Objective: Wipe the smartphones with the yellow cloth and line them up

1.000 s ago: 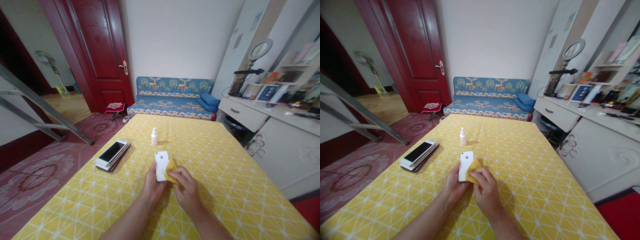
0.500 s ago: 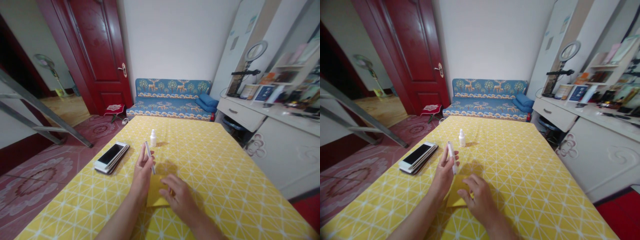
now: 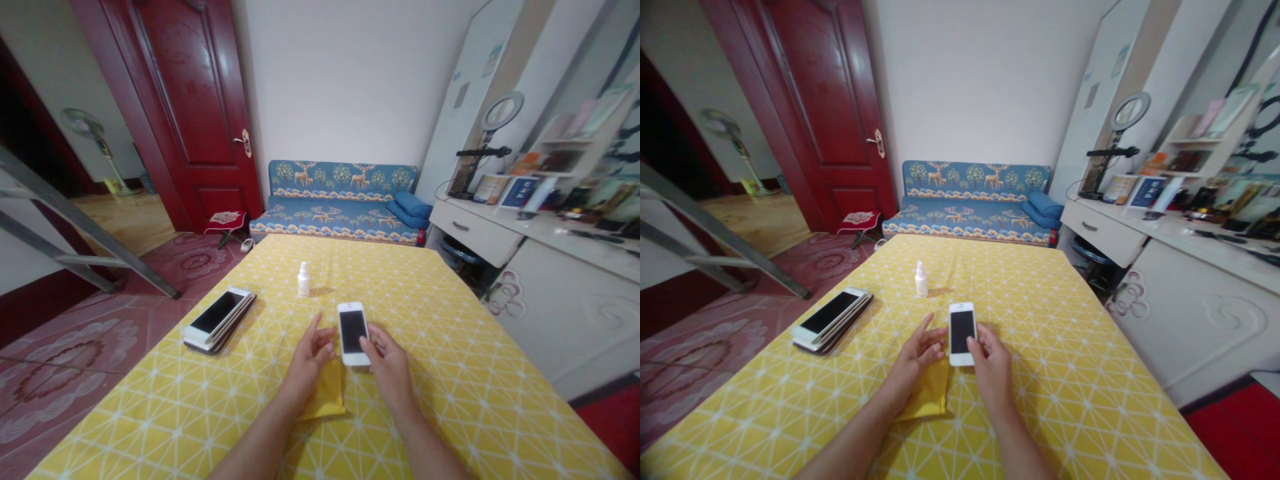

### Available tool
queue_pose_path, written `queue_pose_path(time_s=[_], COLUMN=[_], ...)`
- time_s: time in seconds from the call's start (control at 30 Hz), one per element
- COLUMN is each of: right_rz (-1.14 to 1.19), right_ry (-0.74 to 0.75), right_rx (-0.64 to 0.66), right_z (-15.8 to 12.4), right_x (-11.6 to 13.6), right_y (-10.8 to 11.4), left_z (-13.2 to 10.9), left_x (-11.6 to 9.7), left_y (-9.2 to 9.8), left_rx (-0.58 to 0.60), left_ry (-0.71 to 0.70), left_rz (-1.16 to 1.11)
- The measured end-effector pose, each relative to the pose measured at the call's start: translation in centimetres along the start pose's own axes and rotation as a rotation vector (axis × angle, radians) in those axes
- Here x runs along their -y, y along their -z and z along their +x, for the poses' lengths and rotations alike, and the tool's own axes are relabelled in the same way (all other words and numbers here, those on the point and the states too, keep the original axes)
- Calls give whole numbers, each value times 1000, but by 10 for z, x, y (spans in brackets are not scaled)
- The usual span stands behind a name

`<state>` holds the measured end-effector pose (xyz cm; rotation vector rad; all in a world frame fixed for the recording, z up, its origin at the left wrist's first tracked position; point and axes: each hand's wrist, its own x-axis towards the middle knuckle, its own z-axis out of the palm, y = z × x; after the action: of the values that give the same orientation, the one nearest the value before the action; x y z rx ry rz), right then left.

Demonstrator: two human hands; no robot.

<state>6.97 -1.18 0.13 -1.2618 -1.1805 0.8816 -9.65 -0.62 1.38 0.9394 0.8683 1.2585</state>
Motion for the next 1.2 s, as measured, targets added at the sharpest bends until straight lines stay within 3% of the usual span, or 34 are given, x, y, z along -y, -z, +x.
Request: queue_pose_path(time_s=[0.13, 0.23, 0.37, 0.5, 0.6, 1.0, 1.1, 1.2], right_rz=[-516, -894, -1174, -1266, -1273, -1346, -1341, -1314], right_ry=[15, -28, 85, 192, 183, 175, 142, 53], right_rx=[-259, -240, -248, -72, 20, 87, 80, -7], right_z=[28, 32, 26, 21, 25, 74, 76, 66], right_x=[-13, -8, -2, -16, -29, -29, -27, -20], right_y=[50, 73, 74, 61, 52, 42, 40, 32], left_z=[5, 4, 3, 4, 5, 5, 6, 7], left_x=[13, 15, 14, 15, 17, 17, 16, 16], left_y=[7, 7, 6, 6, 6, 7, 7, 6], left_rx=[76, 116, 143, 140, 131, 143, 134, 118], left_ry=[-38, -76, -95, -117, -130, -127, -104, -90], left_rz=[209, 363, 476, 503, 516, 503, 482, 431])
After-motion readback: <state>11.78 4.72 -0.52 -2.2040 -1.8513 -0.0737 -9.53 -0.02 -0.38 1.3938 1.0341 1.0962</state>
